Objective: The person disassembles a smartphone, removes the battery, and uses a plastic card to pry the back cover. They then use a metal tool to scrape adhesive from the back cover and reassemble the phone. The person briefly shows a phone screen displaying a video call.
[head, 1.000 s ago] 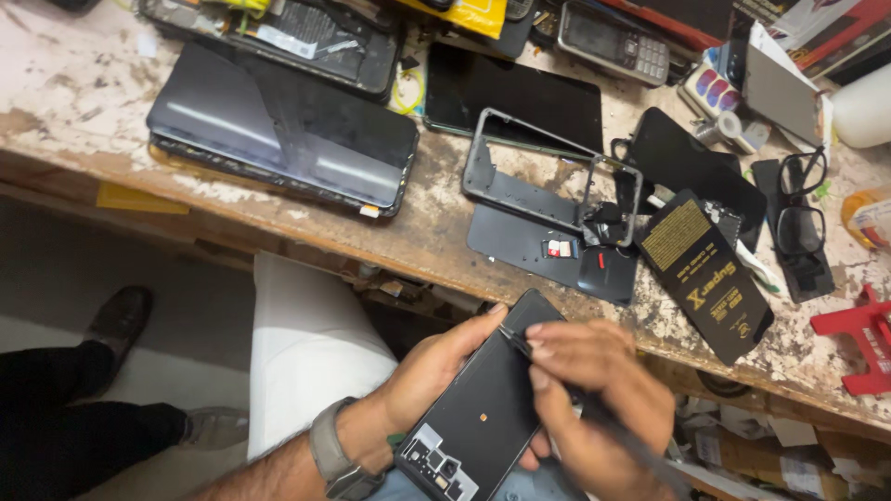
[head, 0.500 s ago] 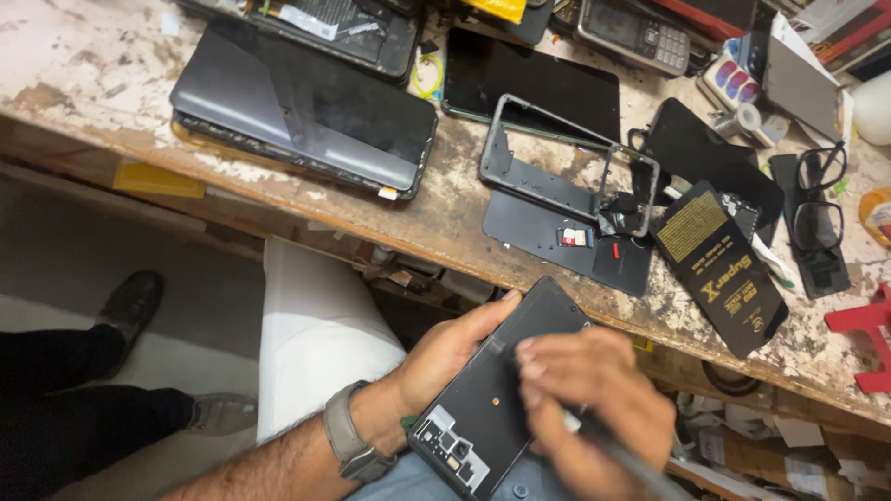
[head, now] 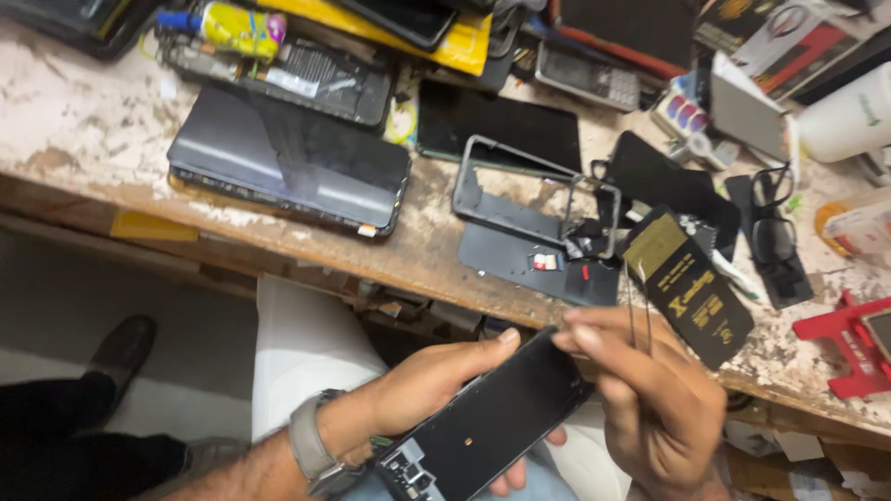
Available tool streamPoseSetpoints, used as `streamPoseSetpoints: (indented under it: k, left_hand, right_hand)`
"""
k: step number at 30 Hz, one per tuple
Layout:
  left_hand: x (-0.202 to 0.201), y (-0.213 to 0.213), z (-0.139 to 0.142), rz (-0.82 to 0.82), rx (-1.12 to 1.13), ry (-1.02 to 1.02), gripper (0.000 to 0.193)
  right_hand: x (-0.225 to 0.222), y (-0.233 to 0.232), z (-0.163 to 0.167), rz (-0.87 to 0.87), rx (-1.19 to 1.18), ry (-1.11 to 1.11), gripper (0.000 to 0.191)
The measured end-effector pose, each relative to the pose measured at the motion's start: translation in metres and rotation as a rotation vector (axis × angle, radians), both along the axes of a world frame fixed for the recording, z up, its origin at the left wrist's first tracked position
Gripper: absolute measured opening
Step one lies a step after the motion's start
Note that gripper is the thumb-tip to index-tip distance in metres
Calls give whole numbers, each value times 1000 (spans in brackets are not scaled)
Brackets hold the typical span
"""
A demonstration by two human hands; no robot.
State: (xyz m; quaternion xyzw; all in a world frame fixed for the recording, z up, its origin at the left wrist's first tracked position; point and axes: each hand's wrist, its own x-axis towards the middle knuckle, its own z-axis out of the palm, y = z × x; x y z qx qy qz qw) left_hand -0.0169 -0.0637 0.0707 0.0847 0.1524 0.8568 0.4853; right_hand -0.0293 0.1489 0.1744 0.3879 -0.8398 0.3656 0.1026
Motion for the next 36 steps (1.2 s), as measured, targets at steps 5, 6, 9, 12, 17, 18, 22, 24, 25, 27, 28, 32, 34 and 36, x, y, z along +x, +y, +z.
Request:
streamPoseSetpoints:
  k: [5,6,9,12,17,18,22,24,25,27,28,32,34,36]
  left_hand:
    - [3,10,21,-36,-342,379,59]
    - [2,13,21,-8,-446,497,63]
    - [-4,18,19,-96,-179,346,69]
    - [-7,19,16,-81,46,124,71]
    - [4,26,22,521,-282,519,63]
    - [9,24,24,593,-311,630,69]
    - [22,15,26,606,-186,565,91]
    - [28,13,23,620,-273,511,89]
    - [30,14,21,624,-314,486,88]
    - [32,16,15,671,-422,392,73]
    - [31,17,12,693,-475,344,67]
    - [21,9,0,861,-650,380,52]
    - [19,4,-2,904,-714,325,49]
    - [18,0,-3,883,-717,247,49]
  right_hand:
    - [4,20,13,35,50,-277,36]
    - [9,25,13,-11,15,-399,32]
    - [25,40,1,-96,-291,-661,25]
    - [29,51,-17,-194,-622,-708,26]
    - [23,47,-45,-432,-848,-628,28]
    - [22,44,-49,-506,-844,-631,28]
    - [26,29,-68,-541,-889,-669,29]
    - [27,22,-75,-557,-866,-680,29]
    - [27,19,-76,-567,-856,-682,29]
    - [26,15,-74,-541,-668,-627,28]
    - [24,13,-71,-528,-573,-598,29]
    - [9,9,-57,-288,-372,-81,46]
    - [-3,12,-51,-222,-197,36,51]
    - [-8,8,-52,-194,-224,-160,42]
